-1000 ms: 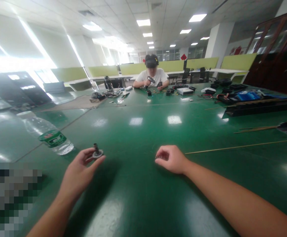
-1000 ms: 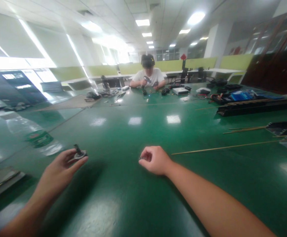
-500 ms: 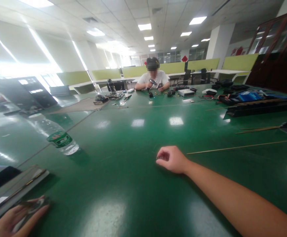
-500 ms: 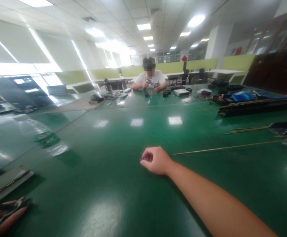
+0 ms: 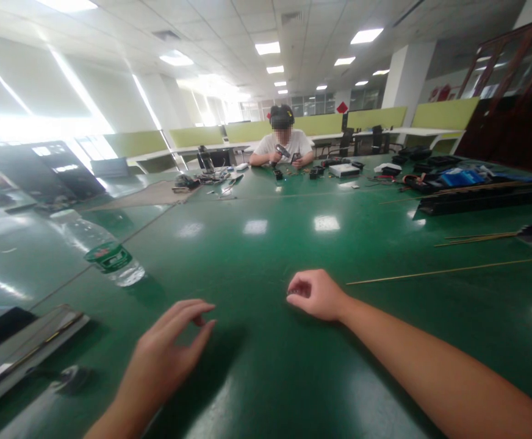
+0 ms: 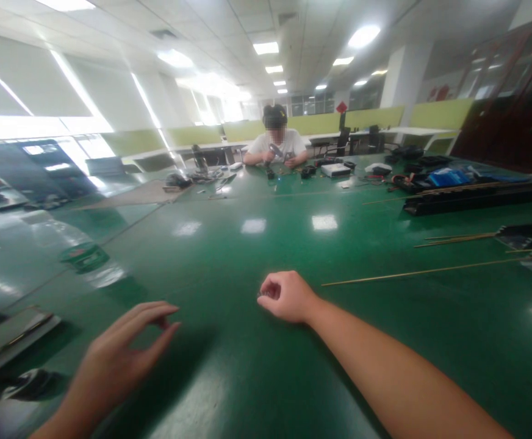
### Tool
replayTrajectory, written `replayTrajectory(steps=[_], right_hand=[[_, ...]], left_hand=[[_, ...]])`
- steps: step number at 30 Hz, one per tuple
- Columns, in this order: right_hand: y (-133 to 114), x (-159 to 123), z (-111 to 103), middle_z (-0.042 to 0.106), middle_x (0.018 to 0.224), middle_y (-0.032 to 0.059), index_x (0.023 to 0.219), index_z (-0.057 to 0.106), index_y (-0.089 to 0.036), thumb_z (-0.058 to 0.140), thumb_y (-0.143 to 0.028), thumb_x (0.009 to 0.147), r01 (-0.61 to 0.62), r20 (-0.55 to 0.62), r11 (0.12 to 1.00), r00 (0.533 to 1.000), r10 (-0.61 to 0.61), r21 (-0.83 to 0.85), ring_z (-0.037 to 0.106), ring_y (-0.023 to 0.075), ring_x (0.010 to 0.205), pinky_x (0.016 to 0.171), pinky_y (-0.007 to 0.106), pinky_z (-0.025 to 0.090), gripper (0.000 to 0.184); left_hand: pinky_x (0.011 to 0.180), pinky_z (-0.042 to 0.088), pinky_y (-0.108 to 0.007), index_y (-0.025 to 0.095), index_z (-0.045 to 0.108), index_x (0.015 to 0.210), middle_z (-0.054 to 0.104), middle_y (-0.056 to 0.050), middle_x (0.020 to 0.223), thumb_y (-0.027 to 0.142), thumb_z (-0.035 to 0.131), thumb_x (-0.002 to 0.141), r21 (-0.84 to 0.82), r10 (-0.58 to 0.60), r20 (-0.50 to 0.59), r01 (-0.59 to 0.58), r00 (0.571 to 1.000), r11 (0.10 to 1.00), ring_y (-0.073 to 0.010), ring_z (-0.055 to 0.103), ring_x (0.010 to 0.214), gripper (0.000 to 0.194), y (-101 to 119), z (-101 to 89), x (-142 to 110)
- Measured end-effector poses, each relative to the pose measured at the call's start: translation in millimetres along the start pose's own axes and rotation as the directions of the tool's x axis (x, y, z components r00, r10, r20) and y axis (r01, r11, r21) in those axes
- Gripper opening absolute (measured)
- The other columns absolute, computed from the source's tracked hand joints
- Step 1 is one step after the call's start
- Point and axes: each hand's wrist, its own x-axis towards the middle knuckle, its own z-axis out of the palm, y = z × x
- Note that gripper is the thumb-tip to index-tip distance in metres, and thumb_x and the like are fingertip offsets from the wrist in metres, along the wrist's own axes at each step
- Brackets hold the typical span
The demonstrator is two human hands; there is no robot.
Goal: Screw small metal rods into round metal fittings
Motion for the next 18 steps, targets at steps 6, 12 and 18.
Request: replayTrajectory(steps=[6, 12, 18], right_hand=[[5, 1, 1, 0.065, 0.068, -0.0004, 0.075, 0.067, -0.017, 0.069, -0.023, 0.076, 0.047, 0.014, 0.999, 0.999, -0.047, 0.016, 0.056, 0.0127, 0.06, 0.058, 0.022, 0.042, 0.006], [8, 1, 2, 0.061, 0.064, -0.0021, 0.064, 0.06, -0.016, 0.064, -0.012, 0.071, 0.108, 0.023, 0.994, 0.994, -0.107, -0.024, 0.052, 0.0116, 0.059, 0.056, 0.022, 0.038, 0.009], [3, 1, 0, 0.063, 0.068, -0.0011, 0.09, 0.07, -0.015, 0.071, -0.037, 0.08, -0.013, 0.12, 0.996, 0.993, 0.002, 0.089, 0.053, 0.0106, 0.057, 0.054, 0.021, 0.041, 0.024]], left_hand=[[0.08, 0.055, -0.036, 0.023, 0.058, 0.123, 0.059, -0.01, 0.123, 0.012, 0.052, 0.085, -0.006, 0.336, 0.303, -0.351, 0.892, 0.936, -0.0232, 0.063, 0.097, 0.039, 68, 77.4, 66], [0.079, 0.054, -0.033, 0.017, 0.065, 0.096, 0.066, -0.009, 0.1, 0.004, 0.05, 0.08, -0.129, 0.423, 0.3, -0.402, 0.855, 0.906, -0.0222, 0.062, 0.091, 0.026, 79, 106.8, 80], [0.081, 0.055, -0.025, 0.022, 0.063, 0.119, 0.067, -0.007, 0.107, 0.019, 0.051, 0.094, -0.154, 0.34, 0.15, -0.318, 0.928, 0.936, -0.0161, 0.065, 0.092, 0.027, 41, 70.7, 66]])
